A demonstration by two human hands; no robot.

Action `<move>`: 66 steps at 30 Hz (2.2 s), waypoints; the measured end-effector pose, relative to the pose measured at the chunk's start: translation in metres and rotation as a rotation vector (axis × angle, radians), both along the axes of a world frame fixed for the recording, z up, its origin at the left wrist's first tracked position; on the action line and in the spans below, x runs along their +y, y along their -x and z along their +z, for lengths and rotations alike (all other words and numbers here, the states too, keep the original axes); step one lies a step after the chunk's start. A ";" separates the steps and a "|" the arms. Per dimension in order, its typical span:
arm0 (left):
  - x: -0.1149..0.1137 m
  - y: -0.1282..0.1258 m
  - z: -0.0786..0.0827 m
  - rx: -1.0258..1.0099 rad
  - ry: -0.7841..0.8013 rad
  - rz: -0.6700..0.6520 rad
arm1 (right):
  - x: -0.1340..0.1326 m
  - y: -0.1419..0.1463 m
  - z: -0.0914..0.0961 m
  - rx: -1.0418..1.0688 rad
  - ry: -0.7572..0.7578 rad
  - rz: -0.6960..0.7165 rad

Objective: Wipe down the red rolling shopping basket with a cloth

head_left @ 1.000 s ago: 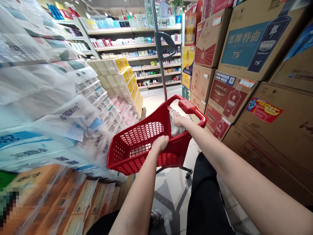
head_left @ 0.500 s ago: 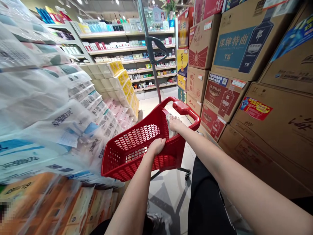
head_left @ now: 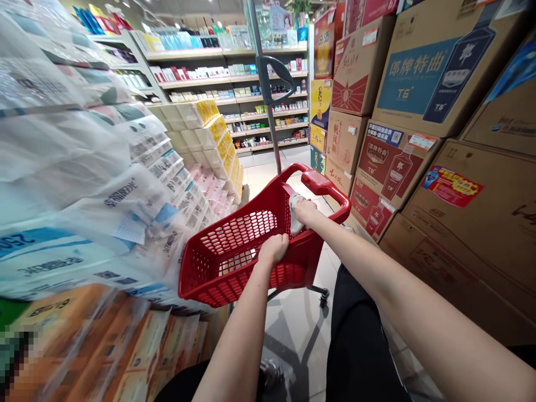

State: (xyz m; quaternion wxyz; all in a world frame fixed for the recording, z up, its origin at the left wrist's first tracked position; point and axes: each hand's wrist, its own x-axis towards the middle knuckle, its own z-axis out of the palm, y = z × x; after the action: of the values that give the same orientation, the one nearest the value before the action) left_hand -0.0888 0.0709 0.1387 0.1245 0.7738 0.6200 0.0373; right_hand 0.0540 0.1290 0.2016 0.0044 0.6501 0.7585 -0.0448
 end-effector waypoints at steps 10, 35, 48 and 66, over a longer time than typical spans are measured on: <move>0.003 0.010 0.007 -0.037 0.031 0.111 | -0.046 -0.059 0.037 -0.069 0.006 0.165; 0.012 0.001 0.005 0.039 -0.021 0.008 | -0.103 -0.109 -0.053 0.240 -0.978 0.019; 0.012 -0.006 0.007 0.140 -0.066 -0.069 | -0.116 -0.049 -0.101 0.578 -0.752 -0.100; 0.007 -0.006 0.004 0.186 -0.070 -0.103 | -0.098 -0.044 -0.140 0.942 -0.674 -0.347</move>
State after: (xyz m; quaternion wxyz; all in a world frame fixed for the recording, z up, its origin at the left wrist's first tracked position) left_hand -0.0828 0.0780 0.1428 0.0411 0.8085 0.5867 -0.0195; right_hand 0.0984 0.0306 0.0618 -0.5455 0.6401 0.5344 -0.0850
